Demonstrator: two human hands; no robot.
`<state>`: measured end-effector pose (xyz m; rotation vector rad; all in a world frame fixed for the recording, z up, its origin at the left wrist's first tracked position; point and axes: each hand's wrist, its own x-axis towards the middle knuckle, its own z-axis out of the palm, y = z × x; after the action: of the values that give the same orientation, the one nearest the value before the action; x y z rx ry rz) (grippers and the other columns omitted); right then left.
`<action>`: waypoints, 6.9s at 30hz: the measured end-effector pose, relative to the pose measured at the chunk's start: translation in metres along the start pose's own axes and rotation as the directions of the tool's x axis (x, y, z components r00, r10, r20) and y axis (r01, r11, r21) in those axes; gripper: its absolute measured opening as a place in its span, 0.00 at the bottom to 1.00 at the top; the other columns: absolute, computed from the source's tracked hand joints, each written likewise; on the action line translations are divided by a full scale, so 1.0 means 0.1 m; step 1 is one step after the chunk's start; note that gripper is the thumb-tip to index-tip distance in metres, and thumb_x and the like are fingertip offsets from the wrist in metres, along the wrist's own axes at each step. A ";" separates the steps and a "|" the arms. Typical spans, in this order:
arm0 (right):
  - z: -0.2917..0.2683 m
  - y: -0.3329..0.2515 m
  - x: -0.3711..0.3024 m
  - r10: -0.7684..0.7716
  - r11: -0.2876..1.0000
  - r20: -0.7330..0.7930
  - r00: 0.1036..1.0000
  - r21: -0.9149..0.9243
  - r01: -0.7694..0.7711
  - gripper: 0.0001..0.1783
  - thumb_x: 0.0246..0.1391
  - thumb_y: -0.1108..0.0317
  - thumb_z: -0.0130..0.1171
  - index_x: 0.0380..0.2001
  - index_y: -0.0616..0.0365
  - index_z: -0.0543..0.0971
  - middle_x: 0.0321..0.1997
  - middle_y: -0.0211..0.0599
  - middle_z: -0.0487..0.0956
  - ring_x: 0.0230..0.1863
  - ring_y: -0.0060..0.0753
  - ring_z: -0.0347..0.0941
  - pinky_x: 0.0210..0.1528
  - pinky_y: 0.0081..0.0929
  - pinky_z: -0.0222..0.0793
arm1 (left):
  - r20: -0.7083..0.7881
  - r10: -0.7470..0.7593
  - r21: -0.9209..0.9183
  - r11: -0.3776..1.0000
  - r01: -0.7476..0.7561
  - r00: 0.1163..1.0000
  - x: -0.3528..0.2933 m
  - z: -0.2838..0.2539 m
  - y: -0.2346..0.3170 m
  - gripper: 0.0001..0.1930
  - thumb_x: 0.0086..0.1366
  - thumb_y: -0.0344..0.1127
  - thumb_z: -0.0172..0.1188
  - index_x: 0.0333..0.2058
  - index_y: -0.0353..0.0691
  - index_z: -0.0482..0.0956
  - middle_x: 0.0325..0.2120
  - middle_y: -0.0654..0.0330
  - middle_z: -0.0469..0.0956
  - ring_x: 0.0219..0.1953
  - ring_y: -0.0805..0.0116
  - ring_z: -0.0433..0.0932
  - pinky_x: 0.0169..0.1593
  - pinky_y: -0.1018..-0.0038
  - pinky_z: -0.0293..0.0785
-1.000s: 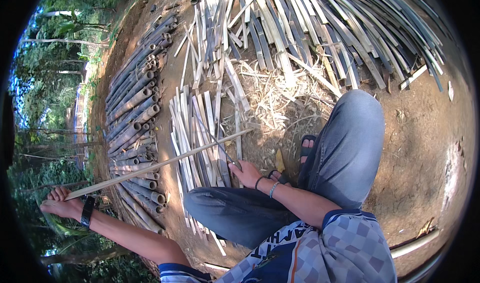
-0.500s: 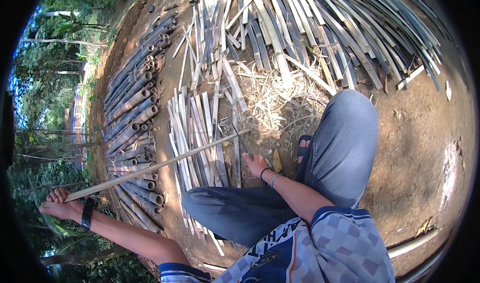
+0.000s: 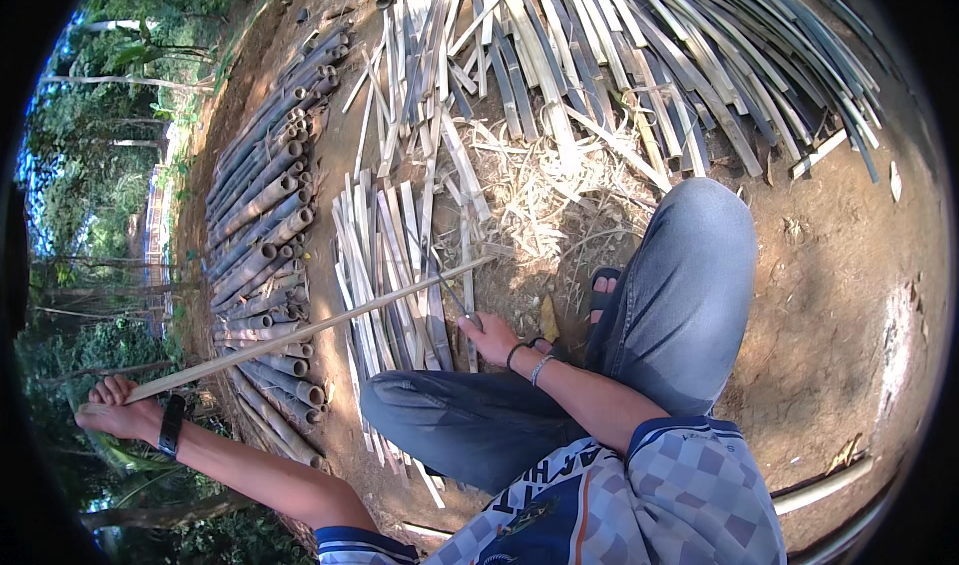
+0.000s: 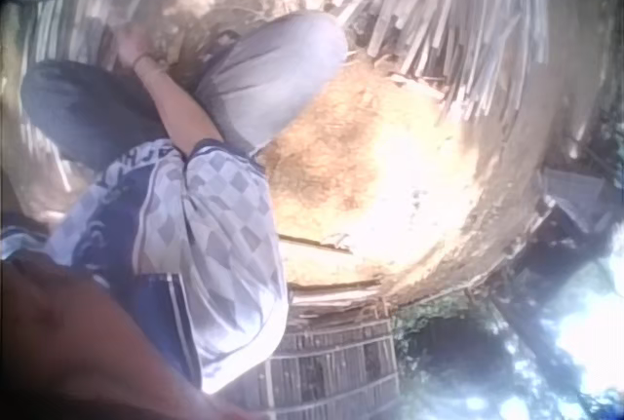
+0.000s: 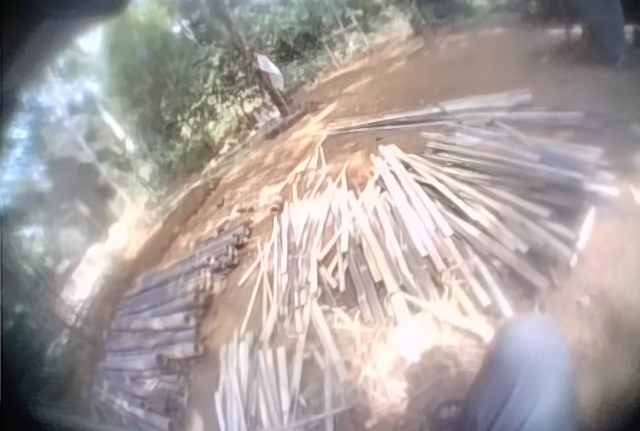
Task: The person picks up a strip of bamboo and shaves the edges and surface with a large knife while sitting on the ground.
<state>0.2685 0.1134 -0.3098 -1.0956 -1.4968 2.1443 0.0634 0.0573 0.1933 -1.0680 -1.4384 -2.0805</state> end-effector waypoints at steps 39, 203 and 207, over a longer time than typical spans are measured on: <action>-0.17 0.70 0.15 0.129 0.944 -0.296 0.946 -0.255 -0.208 0.29 0.57 0.44 0.48 0.30 0.66 0.73 0.23 0.52 0.76 0.30 0.51 0.76 0.36 0.43 0.69 | -0.032 -0.003 0.026 1.000 0.004 0.999 -0.06 0.05 0.00 0.27 0.67 0.61 0.38 0.19 0.45 0.60 0.09 0.68 0.55 0.08 0.80 0.53 0.11 0.85 0.50; 0.08 -0.12 -0.02 0.108 0.961 0.111 0.988 0.241 -0.132 0.24 0.63 0.48 0.42 0.24 0.57 0.64 0.09 0.28 0.60 0.07 0.23 0.58 0.09 0.23 0.56 | 0.376 -0.015 -0.352 0.923 0.157 0.927 -0.31 0.14 0.13 0.23 0.68 0.58 0.41 0.27 0.43 0.61 0.12 0.68 0.56 0.09 0.80 0.56 0.12 0.86 0.55; 0.14 -0.53 -0.37 -0.034 0.980 0.231 0.972 0.198 -0.013 0.23 0.63 0.48 0.41 0.24 0.57 0.65 0.10 0.27 0.62 0.07 0.22 0.59 0.09 0.23 0.55 | 0.420 -0.018 -0.340 0.924 0.176 0.907 -0.27 -0.02 0.12 0.23 0.67 0.58 0.43 0.28 0.42 0.63 0.13 0.67 0.56 0.10 0.79 0.55 0.14 0.84 0.54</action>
<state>0.2731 0.1027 -0.2447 -0.7878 -1.3385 2.4229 0.0877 0.0476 0.1798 -1.7020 -1.3199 -2.3649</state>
